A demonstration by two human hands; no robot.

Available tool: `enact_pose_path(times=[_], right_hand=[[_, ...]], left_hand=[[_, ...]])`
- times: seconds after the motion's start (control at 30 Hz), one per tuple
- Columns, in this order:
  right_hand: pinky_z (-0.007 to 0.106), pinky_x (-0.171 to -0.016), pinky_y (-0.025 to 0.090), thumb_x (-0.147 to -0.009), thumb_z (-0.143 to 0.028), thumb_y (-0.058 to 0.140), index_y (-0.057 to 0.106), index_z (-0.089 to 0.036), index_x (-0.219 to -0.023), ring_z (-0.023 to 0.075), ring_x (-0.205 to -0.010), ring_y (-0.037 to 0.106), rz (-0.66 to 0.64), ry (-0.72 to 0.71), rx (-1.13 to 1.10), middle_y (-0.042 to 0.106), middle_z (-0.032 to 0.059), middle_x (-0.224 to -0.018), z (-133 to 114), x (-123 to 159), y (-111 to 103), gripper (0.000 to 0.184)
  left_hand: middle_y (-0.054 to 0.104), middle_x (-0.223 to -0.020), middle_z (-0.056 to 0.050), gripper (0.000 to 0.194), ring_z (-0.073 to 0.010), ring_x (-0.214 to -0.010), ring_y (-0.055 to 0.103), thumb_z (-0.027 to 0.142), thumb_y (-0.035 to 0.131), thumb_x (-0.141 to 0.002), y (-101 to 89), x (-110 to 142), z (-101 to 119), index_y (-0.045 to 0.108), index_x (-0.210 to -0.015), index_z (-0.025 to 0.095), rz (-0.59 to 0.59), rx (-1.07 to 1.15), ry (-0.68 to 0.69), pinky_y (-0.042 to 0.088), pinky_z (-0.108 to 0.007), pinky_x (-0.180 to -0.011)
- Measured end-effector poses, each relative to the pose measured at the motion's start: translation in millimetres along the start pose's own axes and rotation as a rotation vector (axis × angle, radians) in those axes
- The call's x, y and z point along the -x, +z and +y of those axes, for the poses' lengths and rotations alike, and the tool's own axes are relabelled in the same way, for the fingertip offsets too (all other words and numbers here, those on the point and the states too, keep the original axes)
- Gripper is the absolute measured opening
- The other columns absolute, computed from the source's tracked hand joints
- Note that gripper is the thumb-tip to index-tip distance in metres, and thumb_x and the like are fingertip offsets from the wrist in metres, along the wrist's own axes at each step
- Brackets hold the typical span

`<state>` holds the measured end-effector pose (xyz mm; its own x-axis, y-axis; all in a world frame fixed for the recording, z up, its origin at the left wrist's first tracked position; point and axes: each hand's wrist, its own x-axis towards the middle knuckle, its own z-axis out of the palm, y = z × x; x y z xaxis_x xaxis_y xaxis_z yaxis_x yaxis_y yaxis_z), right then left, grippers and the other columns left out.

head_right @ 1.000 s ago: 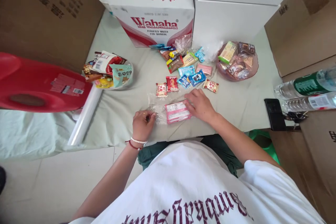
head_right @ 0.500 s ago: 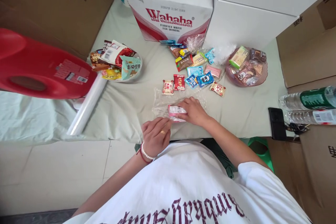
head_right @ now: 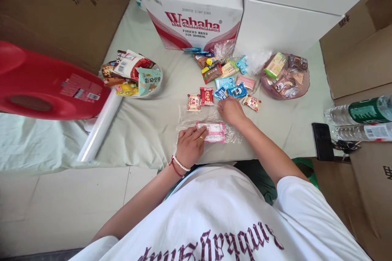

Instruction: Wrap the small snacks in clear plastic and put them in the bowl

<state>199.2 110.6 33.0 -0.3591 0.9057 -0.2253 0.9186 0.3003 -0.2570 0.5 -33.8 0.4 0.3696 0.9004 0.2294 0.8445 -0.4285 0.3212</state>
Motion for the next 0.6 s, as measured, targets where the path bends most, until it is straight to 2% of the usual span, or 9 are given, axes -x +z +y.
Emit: enact_pose_path(times=[0.07,0.13,0.23,0.3,0.4,0.5,0.6], right_hand=[[0.033,-0.082,0.045,-0.098,-0.023,0.055,0.074,-0.017,-0.11,0.0263,-0.096,0.066,-0.043,-0.052,-0.056,0.075,0.0109,-0.101,-9.7,12.4,-6.4,0.023],[0.03,-0.079,0.044,-0.1,-0.023,0.053,0.072,-0.019,-0.114,0.0226,-0.092,0.067,-0.081,-0.171,-0.106,0.075,0.0086,-0.103,-19.1,32.0,-9.4,0.024],[0.03,-0.084,0.046,-0.102,-0.021,0.052,0.071,-0.019,-0.117,0.0222,-0.097,0.065,-0.164,-0.352,-0.064,0.071,0.0095,-0.103,-29.4,66.1,-2.3,0.024],[0.034,-0.088,0.049,-0.103,-0.02,0.051,0.069,-0.018,-0.124,0.0245,-0.102,0.062,-0.181,-0.417,-0.008,0.069,0.0117,-0.104,-32.2,86.2,8.8,0.028],[0.04,-0.092,0.052,-0.104,-0.021,0.05,0.06,-0.015,-0.14,0.0284,-0.11,0.057,-0.127,-0.449,0.002,0.065,0.0154,-0.112,-31.2,107.7,27.4,0.038],[0.046,-0.095,0.054,-0.103,-0.019,0.049,0.054,-0.016,-0.147,0.0293,-0.111,0.056,-0.07,-0.452,-0.048,0.063,0.0168,-0.119,-28.0,120.7,39.9,0.045],[0.049,-0.097,0.054,-0.099,-0.017,0.054,0.056,-0.018,-0.146,0.0301,-0.113,0.057,-0.043,-0.459,-0.13,0.063,0.017,-0.122,-24.1,126.8,39.6,0.047]], left_hand=[[0.072,-0.136,-0.006,0.035,-0.0276,-0.111,0.064,0.017,0.052,-0.098,0.6,0.9,1.3,0.072,-0.126,0.022,-0.002,-0.012,-0.008,0.041,-0.045,-0.082],[0.072,-0.135,-0.007,0.035,-0.0271,-0.107,0.064,0.016,0.052,-0.098,2.2,1.8,1.2,0.072,-0.127,0.022,-0.008,-0.011,-0.012,0.04,-0.044,-0.079],[0.074,-0.131,-0.008,0.034,-0.026,-0.101,0.065,0.016,0.052,-0.098,6.2,2.9,-1.4,0.074,-0.123,0.023,0.011,-0.003,-0.014,0.04,-0.043,-0.077],[0.075,-0.129,-0.007,0.033,-0.0255,-0.1,0.065,0.016,0.052,-0.098,9.2,3.6,-4.1,0.074,-0.122,0.023,0.053,0.012,-0.009,0.04,-0.042,-0.078],[0.077,-0.125,-0.007,0.032,-0.0238,-0.098,0.066,0.015,0.052,-0.097,11.4,5.1,-6.0,0.073,-0.12,0.023,0.144,0.075,-0.019,0.041,-0.04,-0.079],[0.077,-0.124,-0.007,0.034,-0.0231,-0.1,0.065,0.015,0.05,-0.097,8.8,7.8,-1.7,0.073,-0.12,0.024,0.242,0.147,-0.04,0.043,-0.039,-0.083],[0.075,-0.129,-0.007,0.037,-0.0251,-0.107,0.064,0.02,0.052,-0.097,4.7,11.2,5.8,0.071,-0.128,0.027,0.207,0.134,0.002,0.042,-0.041,-0.087]])
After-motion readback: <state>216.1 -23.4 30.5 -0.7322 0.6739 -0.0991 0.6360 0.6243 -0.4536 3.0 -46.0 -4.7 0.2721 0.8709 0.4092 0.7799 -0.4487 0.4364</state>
